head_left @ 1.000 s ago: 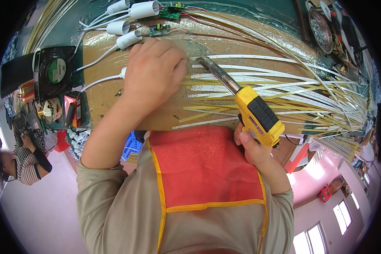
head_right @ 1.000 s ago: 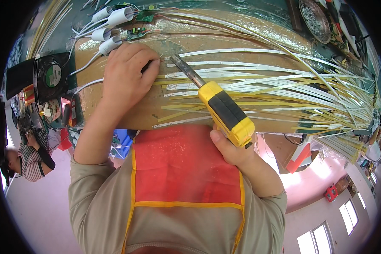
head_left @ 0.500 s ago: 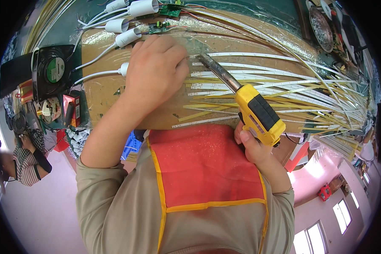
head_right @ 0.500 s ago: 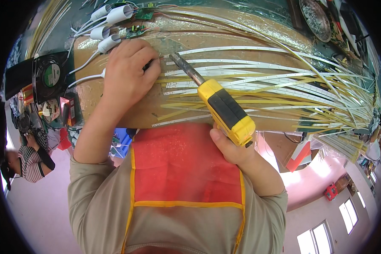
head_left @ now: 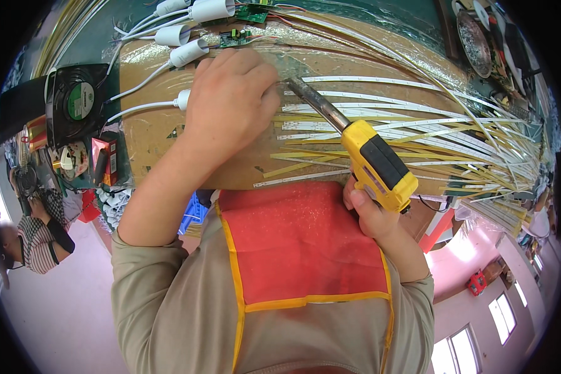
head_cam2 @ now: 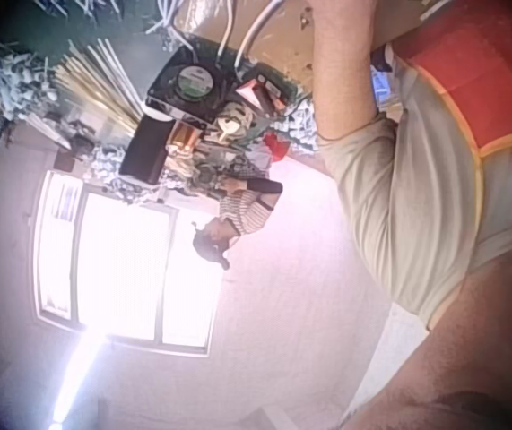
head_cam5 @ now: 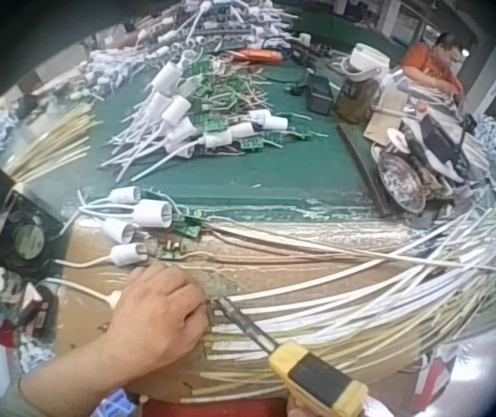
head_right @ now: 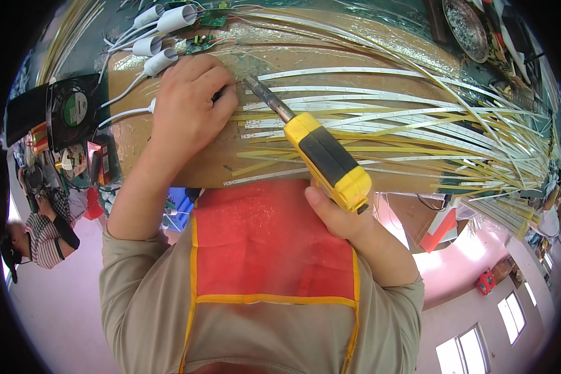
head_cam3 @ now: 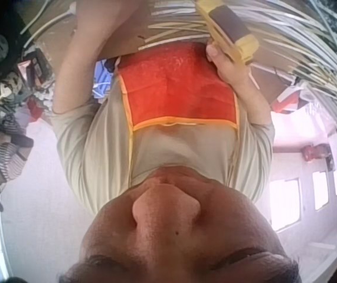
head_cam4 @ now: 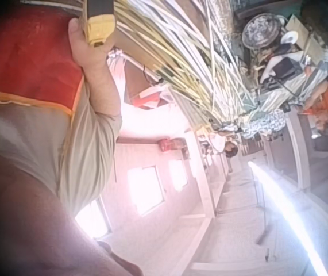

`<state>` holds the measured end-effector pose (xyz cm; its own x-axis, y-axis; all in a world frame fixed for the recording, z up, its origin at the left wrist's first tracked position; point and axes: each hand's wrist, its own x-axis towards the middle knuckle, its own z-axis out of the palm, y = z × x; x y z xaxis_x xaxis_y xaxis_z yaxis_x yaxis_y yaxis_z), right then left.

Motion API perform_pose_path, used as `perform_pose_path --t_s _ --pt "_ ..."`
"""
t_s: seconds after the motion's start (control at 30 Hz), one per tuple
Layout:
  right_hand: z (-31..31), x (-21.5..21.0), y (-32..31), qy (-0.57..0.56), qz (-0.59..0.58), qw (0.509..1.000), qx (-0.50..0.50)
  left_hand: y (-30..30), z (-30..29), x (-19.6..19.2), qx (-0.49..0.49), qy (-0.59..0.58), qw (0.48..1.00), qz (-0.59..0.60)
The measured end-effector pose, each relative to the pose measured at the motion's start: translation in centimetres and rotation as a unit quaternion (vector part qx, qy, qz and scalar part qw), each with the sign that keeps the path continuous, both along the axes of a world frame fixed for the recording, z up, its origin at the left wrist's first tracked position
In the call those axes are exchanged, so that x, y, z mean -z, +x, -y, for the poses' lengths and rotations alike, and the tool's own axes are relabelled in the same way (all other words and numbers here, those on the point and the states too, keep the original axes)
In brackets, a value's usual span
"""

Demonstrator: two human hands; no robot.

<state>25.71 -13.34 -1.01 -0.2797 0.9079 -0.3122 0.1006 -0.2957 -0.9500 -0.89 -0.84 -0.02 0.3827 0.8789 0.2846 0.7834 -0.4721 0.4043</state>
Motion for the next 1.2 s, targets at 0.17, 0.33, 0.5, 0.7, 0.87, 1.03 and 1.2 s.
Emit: perform_pose_path --t_s 0.17,0.33,0.5,0.7,0.87,1.03,1.2 --pt "0.07 0.19 0.01 0.007 -0.016 1.000 0.007 0.03 0.03 -0.02 -0.001 0.000 1.000 0.001" --pt "0.40 0.06 0.12 -0.014 -0.069 0.996 0.048 -0.02 0.04 0.06 -0.001 -0.006 1.000 0.000" --pt "0.64 -0.04 0.56 -0.039 -0.072 0.995 0.059 0.06 0.10 -0.11 -0.005 -0.013 1.000 -0.008" --pt "0.83 0.06 0.84 -0.029 -0.056 0.996 0.057 0.12 0.08 -0.16 -0.005 -0.010 1.000 -0.004" --pt "0.85 0.21 0.95 -0.008 -0.026 0.999 0.042 0.15 0.14 -0.06 -0.007 -0.006 1.000 -0.005" --pt "0.70 0.24 0.88 0.003 -0.023 0.999 0.042 0.25 0.24 -0.09 -0.010 -0.005 1.000 -0.007" --pt "0.63 0.14 0.68 0.010 -0.033 0.998 0.051 0.14 0.23 -0.16 -0.011 -0.011 1.000 -0.014"
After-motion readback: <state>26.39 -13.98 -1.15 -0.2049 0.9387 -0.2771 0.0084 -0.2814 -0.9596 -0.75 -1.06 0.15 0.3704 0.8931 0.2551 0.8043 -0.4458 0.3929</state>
